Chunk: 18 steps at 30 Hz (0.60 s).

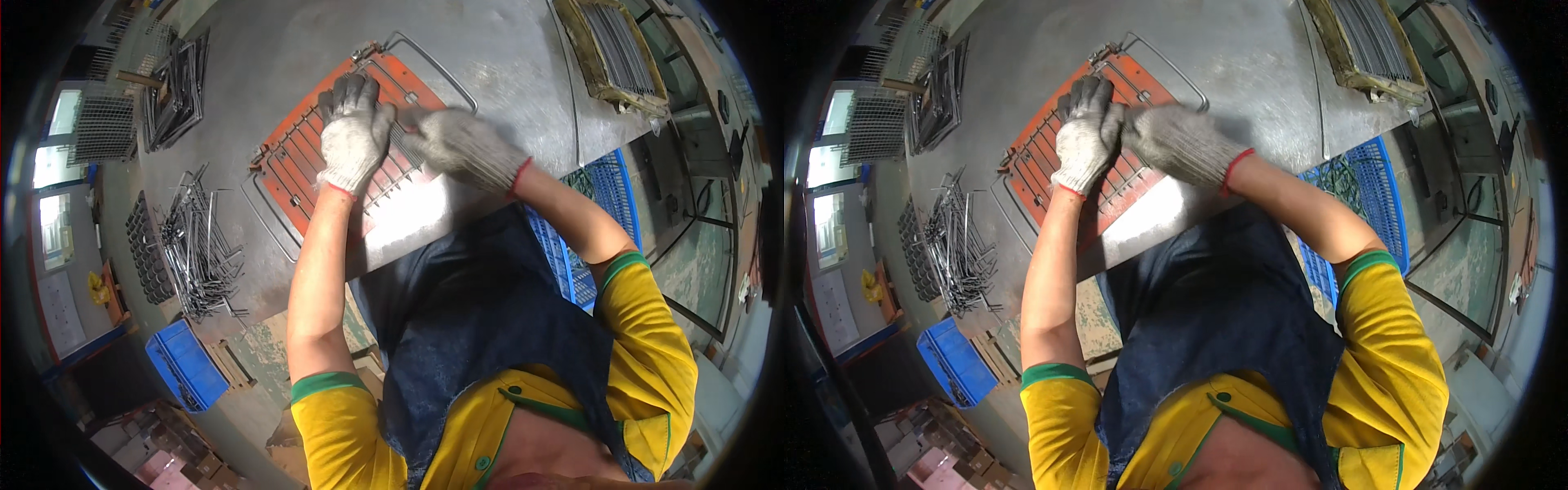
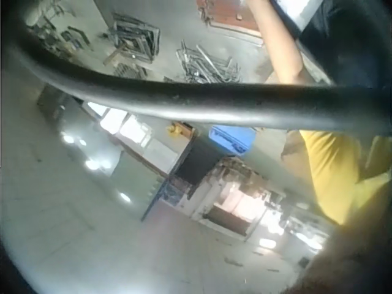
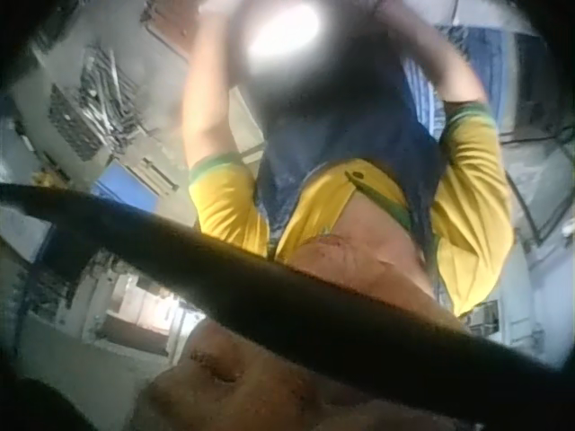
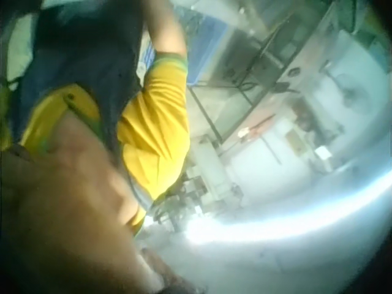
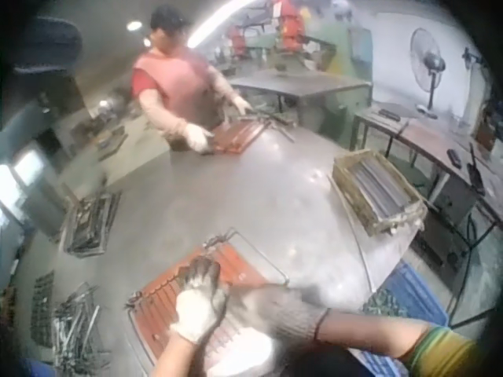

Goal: The person assembles metal frames by inserting metal rods into slots on an orange jig. They repeatedly pick up rods from a pile, place them into the jig, and adjust them to fit. The person works at a metal table in a workshop environment.

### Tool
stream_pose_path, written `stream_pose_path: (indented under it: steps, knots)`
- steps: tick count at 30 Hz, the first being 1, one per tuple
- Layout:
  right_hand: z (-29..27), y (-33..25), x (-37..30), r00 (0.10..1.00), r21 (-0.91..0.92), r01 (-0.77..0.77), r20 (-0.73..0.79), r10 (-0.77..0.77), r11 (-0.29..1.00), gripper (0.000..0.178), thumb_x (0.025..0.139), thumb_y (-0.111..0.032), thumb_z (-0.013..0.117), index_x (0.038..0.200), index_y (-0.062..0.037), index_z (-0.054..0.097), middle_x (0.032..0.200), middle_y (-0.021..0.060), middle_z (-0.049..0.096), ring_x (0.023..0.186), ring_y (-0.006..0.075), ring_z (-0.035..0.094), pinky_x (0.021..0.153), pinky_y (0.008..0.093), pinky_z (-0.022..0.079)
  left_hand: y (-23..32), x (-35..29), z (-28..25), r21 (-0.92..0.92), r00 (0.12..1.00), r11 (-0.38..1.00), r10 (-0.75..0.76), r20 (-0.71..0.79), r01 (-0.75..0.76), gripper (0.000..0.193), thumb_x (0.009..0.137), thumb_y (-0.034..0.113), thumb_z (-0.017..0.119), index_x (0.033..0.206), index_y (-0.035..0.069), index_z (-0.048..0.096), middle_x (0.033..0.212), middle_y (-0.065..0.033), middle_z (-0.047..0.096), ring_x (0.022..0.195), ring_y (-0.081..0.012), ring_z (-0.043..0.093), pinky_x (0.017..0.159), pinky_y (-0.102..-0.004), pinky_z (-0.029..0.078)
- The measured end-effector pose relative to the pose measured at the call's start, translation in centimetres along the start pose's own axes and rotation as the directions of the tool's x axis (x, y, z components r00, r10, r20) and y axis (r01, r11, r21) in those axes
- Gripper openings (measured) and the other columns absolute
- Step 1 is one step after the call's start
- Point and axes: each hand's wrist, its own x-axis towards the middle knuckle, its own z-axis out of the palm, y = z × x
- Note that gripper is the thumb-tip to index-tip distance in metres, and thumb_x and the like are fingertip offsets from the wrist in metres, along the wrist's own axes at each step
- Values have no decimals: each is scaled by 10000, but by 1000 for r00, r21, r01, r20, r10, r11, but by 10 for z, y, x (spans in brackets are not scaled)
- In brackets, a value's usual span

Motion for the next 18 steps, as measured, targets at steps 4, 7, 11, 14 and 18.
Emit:
stream_pose_path:
  steps: [4,7,11,14,18]
  knots:
    - [-28,34,-1,858,-13,28,-513,-31,1000,251,934,-257,541,1121,-103,607,1035,127,667,916,346,657,801,431,538,13,3,13,132,996,988,-80,-44,86,447,844,339,610,1150,20,544,1164,-149,512,1184,-335,426,1040,-536,282]
    - [-25,62,3,743,176,-10,-658,125,984,267,926,-190,535,1176,-116,591,1122,115,641,973,354,644,857,422,524,22,13,8,140,999,989,-42,-32,46,430,853,324,597,1162,30,542,1161,-149,514,1186,-337,430,1053,-539,274]
    - [32,93,-2,815,108,119,-579,-35,987,309,804,-120,616,1112,-102,594,1216,102,600,1034,314,621,848,403,529,9,4,5,20,982,984,180,-52,-180,433,850,292,590,1195,35,540,1183,-148,516,1202,-327,435,1064,-528,275]
    - [42,103,-3,757,-123,181,-616,-218,976,354,751,-120,666,1097,-98,595,1214,109,598,1037,303,619,838,398,533,-3,-18,-11,-4,985,989,145,90,-145,467,843,273,588,1237,28,526,1235,-147,514,1257,-314,418,1091,-519,264]
    - [51,119,2,750,-278,127,-602,-275,952,405,735,-147,690,1123,-84,592,1214,126,595,1034,300,620,815,402,539,-10,-31,-36,54,979,993,96,181,-108,454,849,266,577,1237,34,532,1241,-152,511,1227,-327,433,1062,-512,280]
